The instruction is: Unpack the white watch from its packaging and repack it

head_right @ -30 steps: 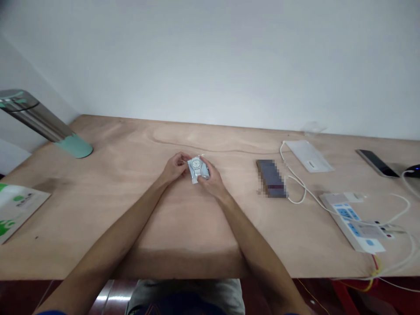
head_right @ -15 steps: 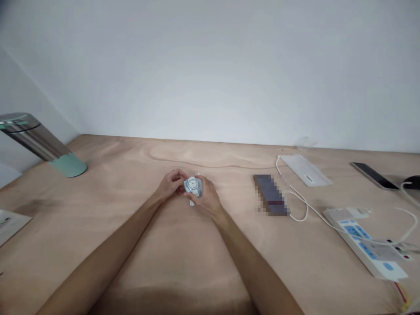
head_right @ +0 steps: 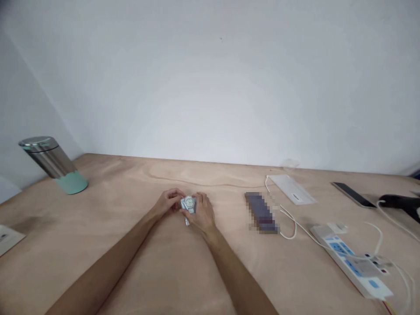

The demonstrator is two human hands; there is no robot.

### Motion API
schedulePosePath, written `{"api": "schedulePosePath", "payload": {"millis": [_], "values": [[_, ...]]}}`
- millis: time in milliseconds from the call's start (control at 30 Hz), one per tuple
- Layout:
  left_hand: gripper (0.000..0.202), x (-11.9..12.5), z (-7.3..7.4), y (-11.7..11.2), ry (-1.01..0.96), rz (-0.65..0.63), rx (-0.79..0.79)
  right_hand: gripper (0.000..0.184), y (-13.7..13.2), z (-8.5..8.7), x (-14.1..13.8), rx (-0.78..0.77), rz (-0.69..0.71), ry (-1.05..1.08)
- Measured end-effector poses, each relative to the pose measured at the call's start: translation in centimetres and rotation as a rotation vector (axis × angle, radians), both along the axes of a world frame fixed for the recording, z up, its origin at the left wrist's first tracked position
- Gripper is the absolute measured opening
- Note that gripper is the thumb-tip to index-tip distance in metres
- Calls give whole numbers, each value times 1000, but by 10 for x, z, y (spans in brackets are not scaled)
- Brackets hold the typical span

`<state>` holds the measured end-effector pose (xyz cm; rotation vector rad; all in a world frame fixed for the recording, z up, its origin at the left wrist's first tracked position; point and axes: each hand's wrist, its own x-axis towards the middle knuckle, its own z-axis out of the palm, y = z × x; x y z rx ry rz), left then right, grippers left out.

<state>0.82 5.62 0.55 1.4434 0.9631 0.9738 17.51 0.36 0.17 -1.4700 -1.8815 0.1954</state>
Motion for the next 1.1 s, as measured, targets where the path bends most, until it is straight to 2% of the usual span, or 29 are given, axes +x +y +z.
{"api": "schedulePosePath", "payload": {"millis": [133,300,400,533,667,767,933,1100], "values": [[25,0,4,-3,7,10,-27,42,-4,3,-5,6,-111,-133],[28,-2,7,-3,-11,-9,-53,34,-5,2,-7,64,-66,-91],[30,-4,8,-3,-36,-54,-52,30,-4,2,-6,100,-56,7],[31,-5,9,-3,-10,-89,54,28,-4,2,-4,103,-46,120],[22,-2,7,-3,-31,-69,132,30,-3,-2,-3,69,6,236],[29,0,6,-3,-62,-85,105,27,-2,-4,-1,2,32,349],[46,3,9,-7,-48,-40,62,26,-2,0,2,-116,102,638],[42,10,8,-8,0,84,129,30,0,4,9,-194,206,823]]}}
